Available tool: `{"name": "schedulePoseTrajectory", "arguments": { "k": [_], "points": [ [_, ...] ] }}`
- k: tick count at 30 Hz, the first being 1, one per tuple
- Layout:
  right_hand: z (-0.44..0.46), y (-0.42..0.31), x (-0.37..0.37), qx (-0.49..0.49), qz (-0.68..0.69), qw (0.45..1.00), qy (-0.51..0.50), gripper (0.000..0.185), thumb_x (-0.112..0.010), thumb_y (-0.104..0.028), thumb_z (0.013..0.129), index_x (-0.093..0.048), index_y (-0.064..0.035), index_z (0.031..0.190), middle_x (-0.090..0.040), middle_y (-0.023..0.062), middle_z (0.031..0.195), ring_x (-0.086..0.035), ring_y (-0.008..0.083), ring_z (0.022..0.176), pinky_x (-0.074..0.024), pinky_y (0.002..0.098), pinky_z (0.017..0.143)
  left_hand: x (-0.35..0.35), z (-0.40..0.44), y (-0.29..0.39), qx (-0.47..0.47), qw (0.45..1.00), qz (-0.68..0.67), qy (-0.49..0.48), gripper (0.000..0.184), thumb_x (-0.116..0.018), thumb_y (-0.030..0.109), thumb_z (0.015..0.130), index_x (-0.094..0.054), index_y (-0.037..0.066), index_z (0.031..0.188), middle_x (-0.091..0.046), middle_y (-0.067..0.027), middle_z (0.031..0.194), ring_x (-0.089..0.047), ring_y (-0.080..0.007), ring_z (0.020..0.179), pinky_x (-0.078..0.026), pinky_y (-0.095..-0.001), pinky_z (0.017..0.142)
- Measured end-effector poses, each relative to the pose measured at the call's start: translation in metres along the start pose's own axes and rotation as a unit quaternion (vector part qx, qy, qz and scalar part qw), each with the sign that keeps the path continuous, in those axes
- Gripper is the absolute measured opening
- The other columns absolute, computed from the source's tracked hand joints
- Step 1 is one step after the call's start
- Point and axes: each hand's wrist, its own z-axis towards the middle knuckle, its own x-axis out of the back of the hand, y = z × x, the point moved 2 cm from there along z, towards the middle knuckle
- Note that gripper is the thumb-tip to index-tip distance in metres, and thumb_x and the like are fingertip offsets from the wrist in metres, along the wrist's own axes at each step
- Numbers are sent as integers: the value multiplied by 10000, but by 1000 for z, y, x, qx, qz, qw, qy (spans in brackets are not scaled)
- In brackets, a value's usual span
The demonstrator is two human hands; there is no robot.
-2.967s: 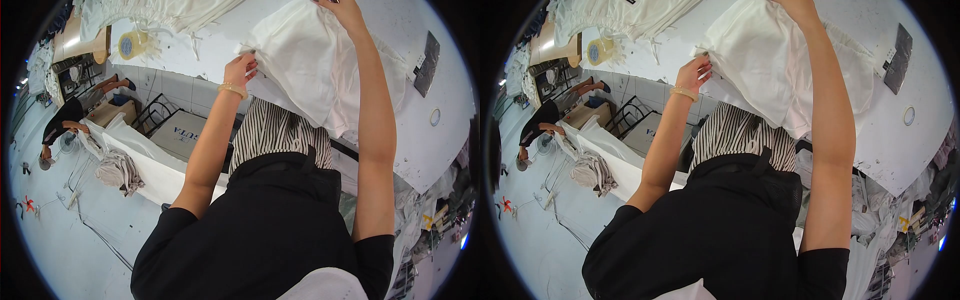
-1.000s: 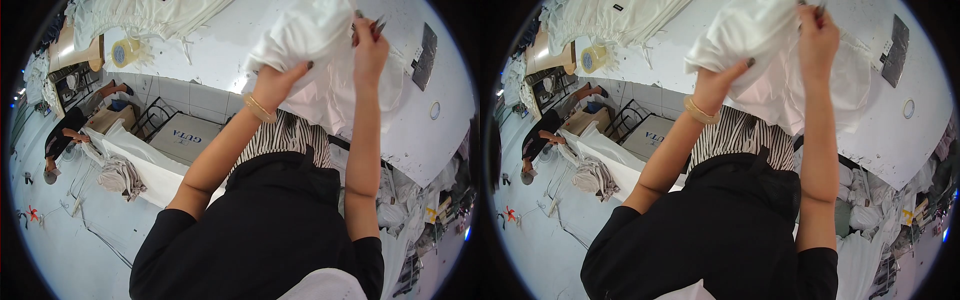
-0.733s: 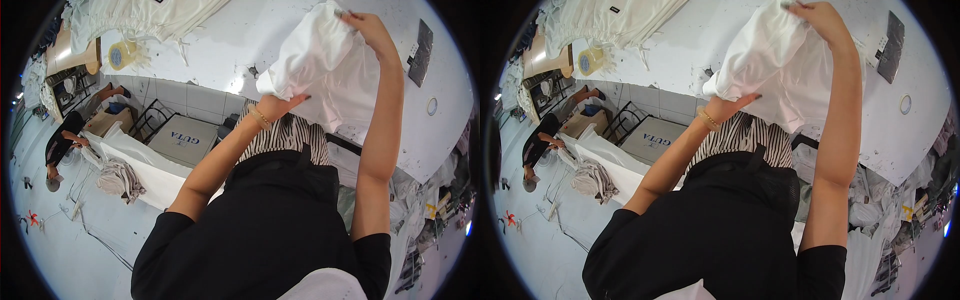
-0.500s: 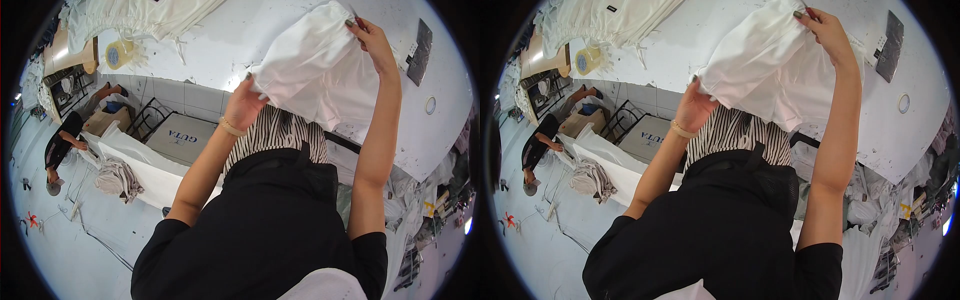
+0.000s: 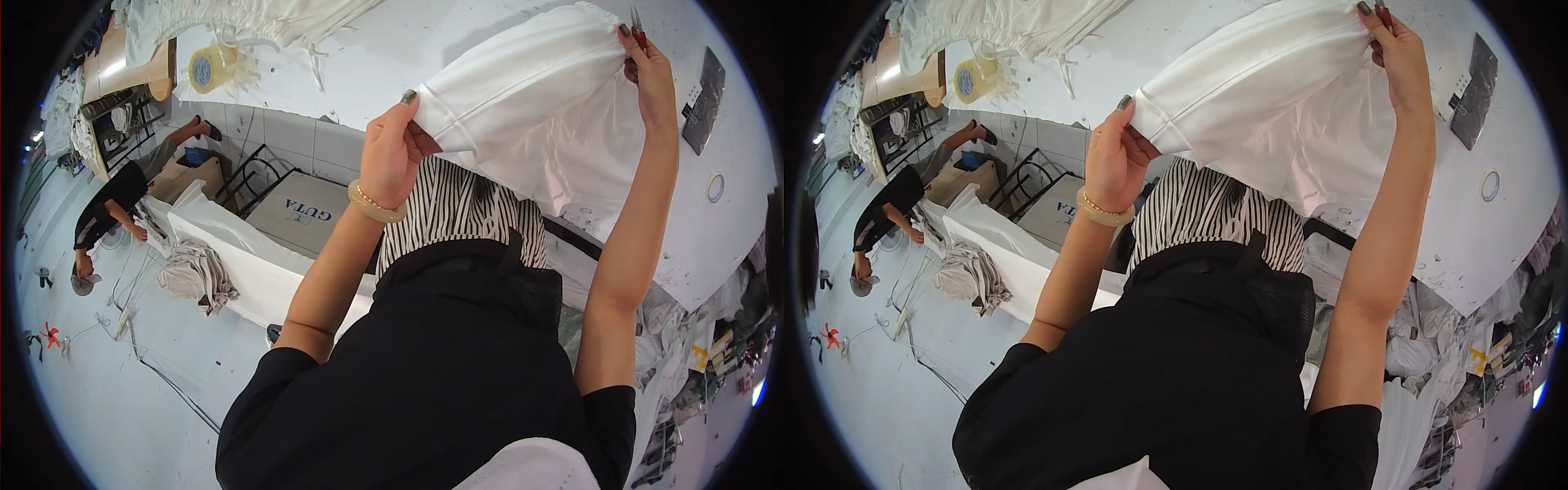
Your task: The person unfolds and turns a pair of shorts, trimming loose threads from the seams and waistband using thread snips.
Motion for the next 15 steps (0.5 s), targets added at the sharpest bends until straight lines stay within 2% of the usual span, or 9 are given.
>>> {"name": "schedulePoseTrajectory", "arguments": {
  "k": [3,6,9,11,12,13,14,15],
  "points": [
    [4,-1,1,2,-3,1000,0,249,-669,-347,823,-638,-108,887,-394,-113,637,-300,18,554,-241,181,541,-1,-4,2,23,999,9,-31,365,-363,233,962,-524,-80,1061,-645,-155,944,-663,-240,827,-554,-384,762],
    [11,1,2,3,-4,1000,-6,254,-660,-348,830,-632,-103,893,-408,-108,644,-314,18,561,-258,185,549,-2,-4,3,16,998,-23,-57,360,-416,262,952,-567,-64,927,-648,-180,812,-662,-240,644,-570,-318,580],
    [16,-4,2,2,20,1000,-14,261,-642,-333,843,-626,-84,922,-497,-80,716,-407,35,608,-329,192,599,11,5,4,23,996,-15,-88,344,-409,287,954,-544,-21,1031,-646,-141,942,-654,-228,775,-547,-371,692],
    [8,-33,-26,6,55,998,11,253,-614,-290,868,-618,-56,963,-562,-48,800,-494,62,672,-393,211,652,4,17,10,-12,987,-147,-65,350,-420,313,947,-499,27,1133,-617,-96,1048,-612,-219,909,-490,-410,802],
    [2,-48,-40,39,88,995,4,271,-574,-267,879,-592,-31,1010,-586,7,867,-528,111,745,-418,250,692,1,24,12,-27,975,-212,-53,369,-425,326,944,-477,52,1185,-603,-73,1101,-591,-214,977,-461,-430,857],
    [-6,-63,-54,71,120,990,-4,292,-533,-244,889,-566,-5,1056,-610,62,934,-563,160,818,-443,289,731,3,35,17,-5,962,-254,-97,355,-344,361,966,-517,120,1161,-533,-49,1220,-461,-214,1169,-350,-481,984],
    [-11,-71,-61,104,151,983,-13,317,-493,-220,900,-540,20,1102,-634,117,1001,-598,208,891,-468,329,771,8,50,14,-15,978,-194,-80,345,-365,351,962,-513,113,1162,-525,-52,1222,-451,-219,1177,-352,-483,982],
    [-8,-69,-62,109,96,989,-21,284,-419,-172,928,-544,11,1106,-626,114,1016,-596,205,947,-481,334,781,14,68,8,-26,989,-133,-65,336,-385,341,958,-510,105,1164,-516,-56,1225,-442,-224,1184,-355,-486,980]
  ]
}}
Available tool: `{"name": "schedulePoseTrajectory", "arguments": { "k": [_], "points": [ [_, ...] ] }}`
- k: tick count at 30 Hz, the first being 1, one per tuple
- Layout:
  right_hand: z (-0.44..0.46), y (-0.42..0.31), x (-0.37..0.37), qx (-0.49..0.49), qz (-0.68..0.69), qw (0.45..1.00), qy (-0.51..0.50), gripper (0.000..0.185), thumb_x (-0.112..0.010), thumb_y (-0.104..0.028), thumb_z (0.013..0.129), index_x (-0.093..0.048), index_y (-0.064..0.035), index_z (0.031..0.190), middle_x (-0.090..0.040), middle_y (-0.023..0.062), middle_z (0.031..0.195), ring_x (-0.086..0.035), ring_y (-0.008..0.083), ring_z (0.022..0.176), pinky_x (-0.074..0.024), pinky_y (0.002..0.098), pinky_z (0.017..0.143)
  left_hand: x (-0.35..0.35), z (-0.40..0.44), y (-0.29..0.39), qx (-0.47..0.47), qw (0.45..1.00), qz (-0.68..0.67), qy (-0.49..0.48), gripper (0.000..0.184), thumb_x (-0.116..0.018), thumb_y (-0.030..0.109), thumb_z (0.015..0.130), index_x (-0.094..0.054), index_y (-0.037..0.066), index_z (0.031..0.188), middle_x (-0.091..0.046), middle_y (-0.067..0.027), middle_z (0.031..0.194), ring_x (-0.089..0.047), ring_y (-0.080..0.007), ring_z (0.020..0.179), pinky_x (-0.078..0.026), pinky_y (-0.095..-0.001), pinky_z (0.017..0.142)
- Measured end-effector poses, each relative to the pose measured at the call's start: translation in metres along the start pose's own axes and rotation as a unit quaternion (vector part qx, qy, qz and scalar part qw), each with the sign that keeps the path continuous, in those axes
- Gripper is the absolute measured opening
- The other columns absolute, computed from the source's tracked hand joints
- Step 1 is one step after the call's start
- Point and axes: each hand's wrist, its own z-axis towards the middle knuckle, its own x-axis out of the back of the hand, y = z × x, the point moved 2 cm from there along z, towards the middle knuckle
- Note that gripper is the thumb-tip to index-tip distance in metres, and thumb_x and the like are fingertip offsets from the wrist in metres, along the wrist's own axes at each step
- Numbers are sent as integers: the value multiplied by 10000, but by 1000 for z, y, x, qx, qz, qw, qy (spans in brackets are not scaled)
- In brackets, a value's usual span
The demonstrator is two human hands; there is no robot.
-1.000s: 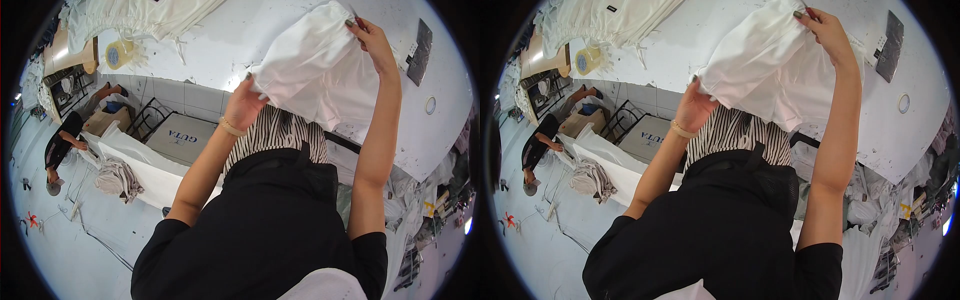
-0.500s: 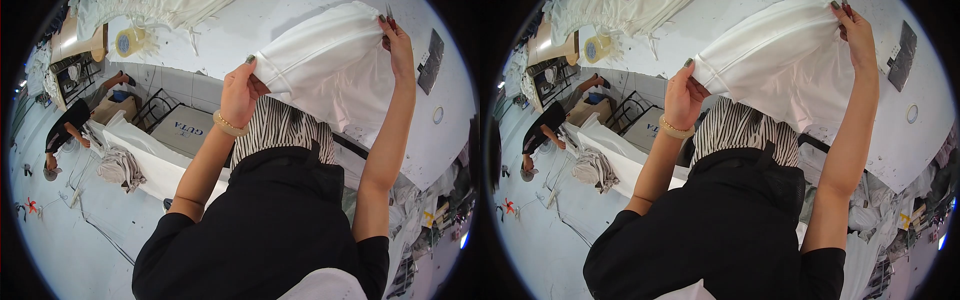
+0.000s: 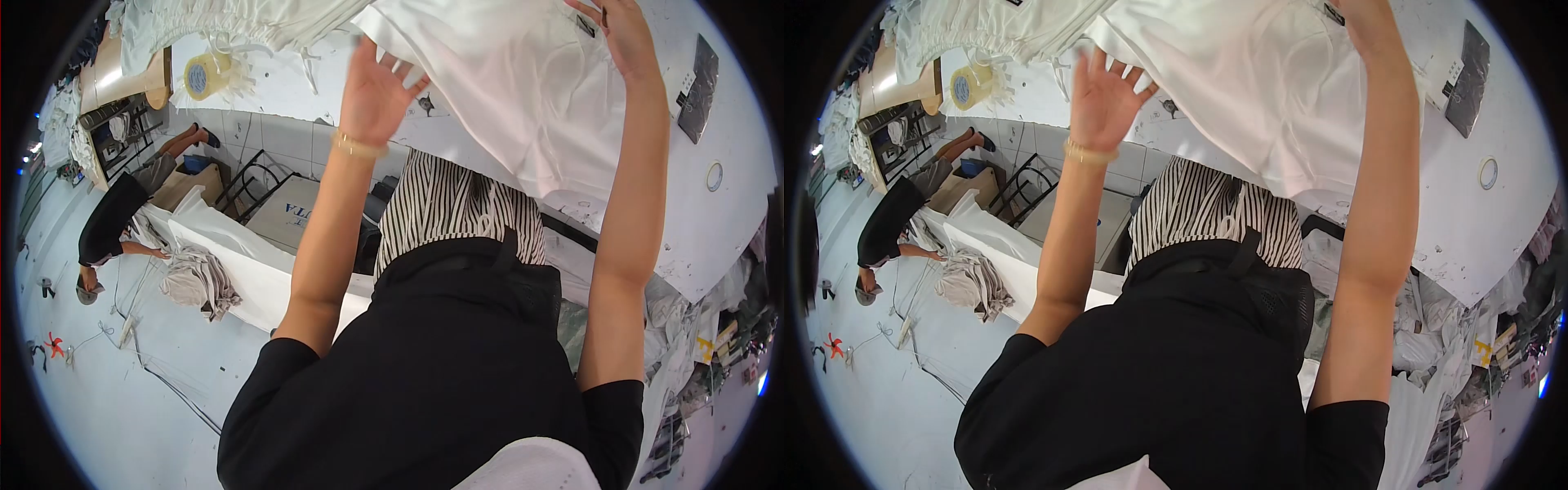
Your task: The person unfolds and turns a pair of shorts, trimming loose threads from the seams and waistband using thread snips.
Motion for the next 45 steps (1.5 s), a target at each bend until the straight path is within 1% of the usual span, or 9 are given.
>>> {"name": "schedulePoseTrajectory", "arguments": {
  "k": [3,11,17,21,23,30,34,37,45],
  "points": [
    [-13,51,15,18,-56,998,-33,234,-558,-192,899,-594,-54,1084,-613,7,991,-580,118,895,-434,247,792,23,43,-1,3,992,108,61,302,-459,283,940,-508,80,1157,-528,-56,1183,-457,-231,1164,-373,-476,978],
    [-131,135,34,151,-584,797,-42,451,-438,6,842,-552,-203,1226,-468,25,1350,-397,238,1271,-255,438,1062,48,81,17,24,979,156,126,165,-571,125,872,-558,46,1016,-583,-59,1028,-568,-197,944,-473,-365,869],
    [-75,110,82,238,-450,861,3,393,-465,54,801,-599,-132,1121,-581,39,1199,-533,251,1111,-387,374,946,60,75,-4,16,972,185,145,191,-584,90,868,-555,32,1048,-581,-64,1021,-573,-181,954,-518,-319,817],
    [-153,90,49,93,-356,925,92,344,-496,80,755,-605,-102,1026,-596,48,917,-578,240,792,-474,313,692,52,80,-9,29,981,98,163,227,-578,105,876,-528,13,1077,-578,-74,1011,-571,-215,976,-516,-342,872],
    [-190,99,32,84,-410,906,-61,371,-498,71,745,-607,-120,1044,-579,53,938,-573,241,809,-467,315,718,48,84,-8,32,978,86,185,247,-578,111,876,-518,15,1096,-578,-79,1020,-569,-225,981,-515,-351,885],
    [-169,106,94,65,-350,932,65,300,-510,25,793,-611,-100,1046,-572,64,954,-570,219,786,-460,291,717,38,58,-9,118,947,259,146,320,-497,252,924,-529,28,1151,-587,-106,1004,-575,-204,939,-522,-328,769],
    [-223,102,81,-4,-336,916,219,207,-634,-115,796,-581,-36,979,-571,65,876,-601,173,711,-472,268,614,48,47,-15,-25,862,477,173,252,-507,178,869,-663,88,1045,-589,-99,954,-564,-187,759,-494,-286,665],
    [-244,121,47,26,-381,906,184,194,-652,-139,783,-571,-60,940,-572,55,836,-600,179,670,-467,279,578,58,52,-18,-316,604,727,82,266,-549,120,827,-657,95,1069,-560,-129,1049,-574,-210,773,-491,-288,682],
    [-200,142,83,51,-435,851,289,165,-666,-99,726,-560,-90,852,-575,27,676,-585,158,577,-468,272,564,34,73,-4,-326,686,641,112,183,-567,97,836,-655,7,969,-612,-93,1070,-601,-220,827,-482,-294,677]
  ]
}}
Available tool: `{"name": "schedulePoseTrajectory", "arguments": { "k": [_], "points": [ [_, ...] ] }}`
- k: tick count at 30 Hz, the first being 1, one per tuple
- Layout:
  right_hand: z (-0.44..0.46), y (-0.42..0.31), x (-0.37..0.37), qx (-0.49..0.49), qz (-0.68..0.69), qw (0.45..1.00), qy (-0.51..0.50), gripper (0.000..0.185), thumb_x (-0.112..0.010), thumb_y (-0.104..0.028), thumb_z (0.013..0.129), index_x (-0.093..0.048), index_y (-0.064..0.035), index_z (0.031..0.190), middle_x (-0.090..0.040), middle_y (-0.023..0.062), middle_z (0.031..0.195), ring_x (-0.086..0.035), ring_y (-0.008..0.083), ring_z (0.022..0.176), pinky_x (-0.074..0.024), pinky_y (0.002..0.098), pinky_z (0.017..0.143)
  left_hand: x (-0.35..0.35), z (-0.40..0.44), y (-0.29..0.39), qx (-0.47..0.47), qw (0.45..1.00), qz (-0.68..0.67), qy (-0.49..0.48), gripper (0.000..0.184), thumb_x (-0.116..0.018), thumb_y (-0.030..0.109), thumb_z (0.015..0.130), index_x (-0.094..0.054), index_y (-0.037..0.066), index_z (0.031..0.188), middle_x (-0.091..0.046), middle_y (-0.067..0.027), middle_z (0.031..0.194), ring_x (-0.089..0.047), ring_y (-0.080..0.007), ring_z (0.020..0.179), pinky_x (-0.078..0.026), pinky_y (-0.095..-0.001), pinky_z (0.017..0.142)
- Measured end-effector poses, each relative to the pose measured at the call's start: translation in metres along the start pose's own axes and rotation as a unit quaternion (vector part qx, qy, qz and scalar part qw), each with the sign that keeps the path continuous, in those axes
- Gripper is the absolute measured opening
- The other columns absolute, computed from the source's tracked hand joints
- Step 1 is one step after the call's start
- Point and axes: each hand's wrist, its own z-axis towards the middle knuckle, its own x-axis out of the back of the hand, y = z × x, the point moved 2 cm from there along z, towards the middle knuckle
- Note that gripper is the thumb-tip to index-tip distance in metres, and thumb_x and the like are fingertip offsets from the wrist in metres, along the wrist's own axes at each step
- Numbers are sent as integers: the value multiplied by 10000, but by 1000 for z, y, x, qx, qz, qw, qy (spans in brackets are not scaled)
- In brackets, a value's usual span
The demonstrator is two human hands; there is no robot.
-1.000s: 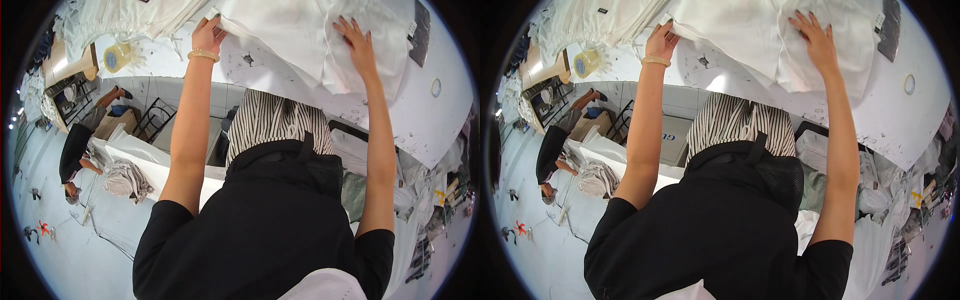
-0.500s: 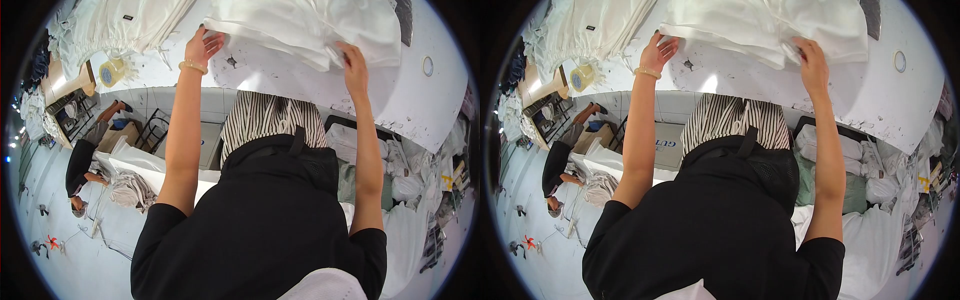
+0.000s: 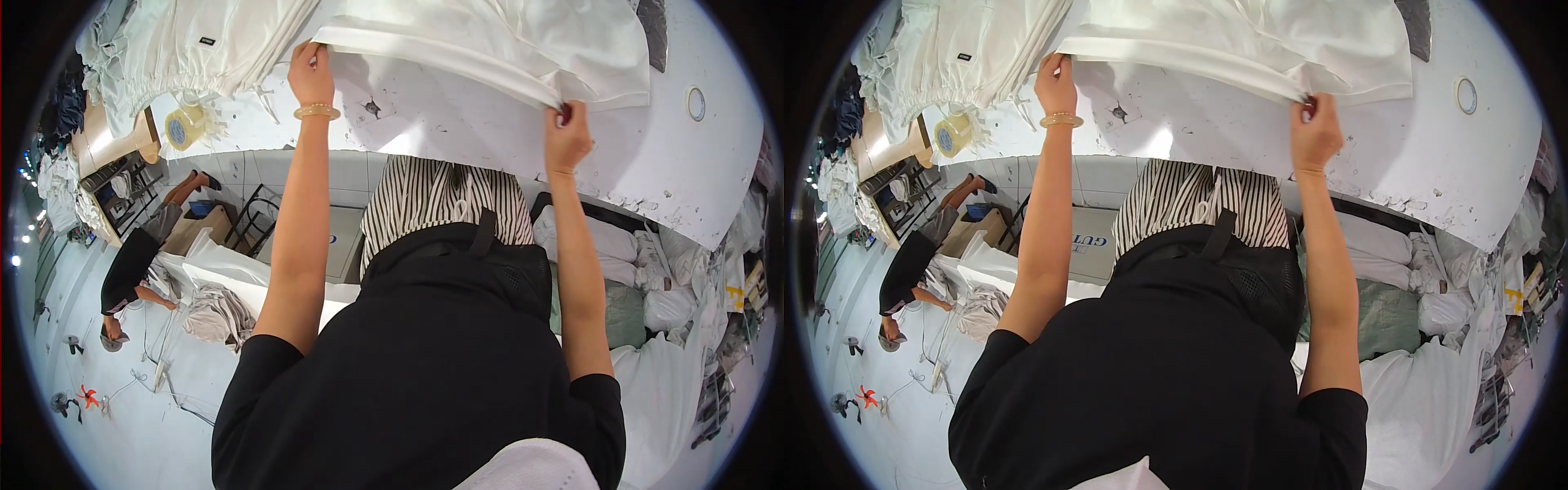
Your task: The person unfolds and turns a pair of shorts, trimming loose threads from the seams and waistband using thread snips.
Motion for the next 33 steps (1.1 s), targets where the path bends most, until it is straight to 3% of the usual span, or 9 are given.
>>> {"name": "schedulePoseTrajectory", "arguments": {
  "k": [4,14,17,20,21,25,27,29,33],
  "points": [
    [13,8,31,-16,66,997,40,181,-667,-49,712,-557,-87,851,-594,34,694,-576,150,547,-466,256,542,9,-5,8,-91,995,22,-24,161,-564,87,841,-666,12,942,-625,-74,1023,-593,-210,795,-459,-285,628],
    [15,3,54,54,84,994,47,243,-671,34,699,-563,-58,896,-607,53,771,-589,132,615,-470,241,569,35,-27,23,-123,989,72,-43,153,-603,25,813,-664,28,953,-563,-51,1080,-559,-167,744,-463,-287,620],
    [21,-2,59,33,118,992,35,260,-633,36,725,-588,-62,962,-602,55,837,-593,127,671,-468,232,580,37,-25,25,-146,983,91,-60,125,-631,44,826,-664,0,938,-546,-81,1162,-583,-200,883,-482,-295,707],
    [48,-19,74,48,111,993,-9,300,-565,38,763,-596,-38,1052,-580,37,847,-562,115,691,-452,220,610,39,-11,42,-277,956,100,-8,140,-674,48,777,-667,35,915,-547,-52,1202,-601,-204,902,-479,-282,715],
    [58,-18,68,-37,268,963,-21,321,-519,11,794,-581,4,1109,-545,11,813,-479,96,636,-406,225,589,39,-2,48,-289,952,100,-22,132,-663,18,772,-670,45,901,-528,-58,1258,-598,-218,973,-477,-289,762],
    [104,13,51,-264,554,763,-203,280,-541,-39,819,-577,17,1091,-510,-8,787,-380,72,593,-317,207,538,22,47,50,47,956,-204,-208,178,-626,-77,728,-653,48,853,-557,-92,1146,-589,-175,942,-484,-255,765],
    [123,11,43,-280,618,694,-239,254,-581,-91,839,-582,-2,1077,-482,-22,755,-342,62,569,-279,198,509,14,70,50,54,948,-210,-233,111,-583,59,842,-609,41,949,-586,-28,924,-532,-89,797,-436,-225,660],
    [134,14,37,-273,583,724,-251,223,-619,-136,845,-584,-10,1026,-449,-40,722,-325,55,560,-262,192,504,9,83,57,89,939,-229,-241,159,-578,135,897,-561,34,1018,-601,-4,791,-491,-46,656,-394,-206,546],
    [150,11,38,-232,495,794,-265,173,-671,-183,838,-558,-57,806,-381,-69,653,-277,37,516,-202,203,460,7,88,78,91,961,-113,-237,268,-505,315,903,-557,88,1035,-598,-49,844,-555,-113,786,-443,-264,584]
  ]
}}
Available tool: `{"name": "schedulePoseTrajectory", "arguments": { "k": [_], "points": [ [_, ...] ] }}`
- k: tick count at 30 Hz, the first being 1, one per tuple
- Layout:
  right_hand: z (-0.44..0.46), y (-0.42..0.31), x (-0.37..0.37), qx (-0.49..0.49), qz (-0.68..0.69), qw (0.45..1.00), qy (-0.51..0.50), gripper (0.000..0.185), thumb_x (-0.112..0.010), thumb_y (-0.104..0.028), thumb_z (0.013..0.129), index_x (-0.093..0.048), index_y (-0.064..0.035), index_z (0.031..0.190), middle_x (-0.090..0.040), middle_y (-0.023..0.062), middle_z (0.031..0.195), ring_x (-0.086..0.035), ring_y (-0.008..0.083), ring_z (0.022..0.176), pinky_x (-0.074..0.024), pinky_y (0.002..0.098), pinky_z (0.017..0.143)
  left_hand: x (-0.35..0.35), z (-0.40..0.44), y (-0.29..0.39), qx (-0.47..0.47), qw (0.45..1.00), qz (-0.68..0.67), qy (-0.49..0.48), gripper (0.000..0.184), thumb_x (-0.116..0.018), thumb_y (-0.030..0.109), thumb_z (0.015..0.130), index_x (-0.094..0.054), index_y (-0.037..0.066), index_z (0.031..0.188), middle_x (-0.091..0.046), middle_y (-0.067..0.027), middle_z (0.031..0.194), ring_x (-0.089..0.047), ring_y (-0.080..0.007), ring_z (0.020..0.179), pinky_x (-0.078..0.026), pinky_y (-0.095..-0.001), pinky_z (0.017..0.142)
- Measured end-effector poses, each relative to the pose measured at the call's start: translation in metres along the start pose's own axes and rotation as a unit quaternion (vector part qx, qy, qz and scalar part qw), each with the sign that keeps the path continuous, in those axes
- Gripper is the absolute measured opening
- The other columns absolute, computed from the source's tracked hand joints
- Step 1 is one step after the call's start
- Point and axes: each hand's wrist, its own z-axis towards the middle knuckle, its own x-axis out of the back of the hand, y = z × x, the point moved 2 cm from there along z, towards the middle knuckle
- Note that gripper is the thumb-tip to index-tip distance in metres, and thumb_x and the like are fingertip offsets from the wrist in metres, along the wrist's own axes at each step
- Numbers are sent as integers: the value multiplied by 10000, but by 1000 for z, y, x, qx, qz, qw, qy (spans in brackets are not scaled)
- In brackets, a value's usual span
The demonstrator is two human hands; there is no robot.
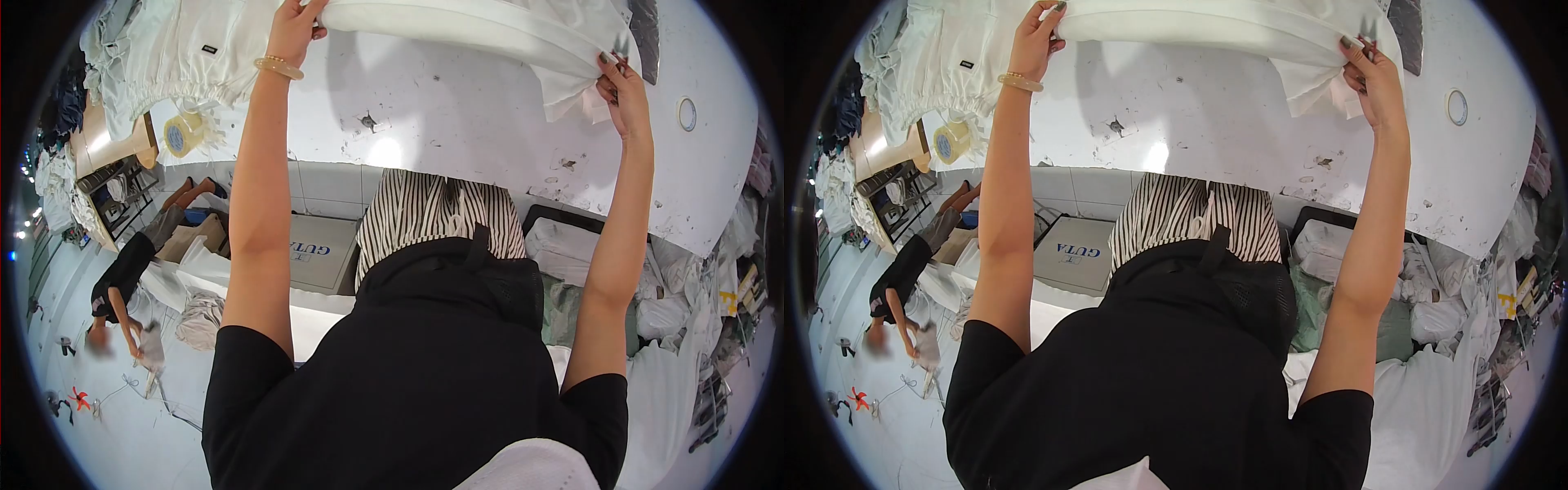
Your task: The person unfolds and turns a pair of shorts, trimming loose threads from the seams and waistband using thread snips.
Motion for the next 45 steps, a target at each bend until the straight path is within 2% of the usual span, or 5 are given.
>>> {"name": "schedulePoseTrajectory", "arguments": {
  "k": [14,23,32,41,45],
  "points": [
    [-1,1,-2,66,19,992,106,216,-679,-171,841,-515,-109,714,-365,-79,610,-256,34,474,-182,214,444,6,3,-34,-35,976,-213,-22,180,-586,132,897,-555,43,1050,-619,-40,809,-533,-70,630,-426,-211,507],
    [-6,21,14,43,70,988,132,102,-631,-109,864,-544,-63,837,-429,-54,689,-327,36,514,-243,204,458,-12,-37,13,-100,941,-318,-62,305,-535,-27,865,-463,-21,1161,-637,-101,981,-625,-163,901,-514,-299,882],
    [-19,34,13,35,46,991,119,178,-618,-134,876,-589,-6,995,-497,-26,729,-366,49,534,-259,203,467,-49,-86,94,-365,917,34,160,130,-583,-128,726,-548,-6,754,-534,-83,896,-558,-191,817,-488,-288,697],
    [-41,24,-2,1,114,993,34,199,-523,-95,891,-586,14,1045,-444,-26,694,-374,60,548,-260,204,480,-21,-57,11,-227,958,-83,158,218,-546,-142,726,-594,-2,886,-542,-80,1031,-583,-173,927,-467,-269,849],
    [-57,2,-54,-32,114,992,-53,285,-507,-26,824,-567,46,1093,-591,49,801,-356,37,537,-271,184,467,-31,-81,17,-170,949,145,223,235,-591,-27,752,-608,63,968,-581,-86,1057,-552,-205,1021,-435,-317,878]
  ]
}}
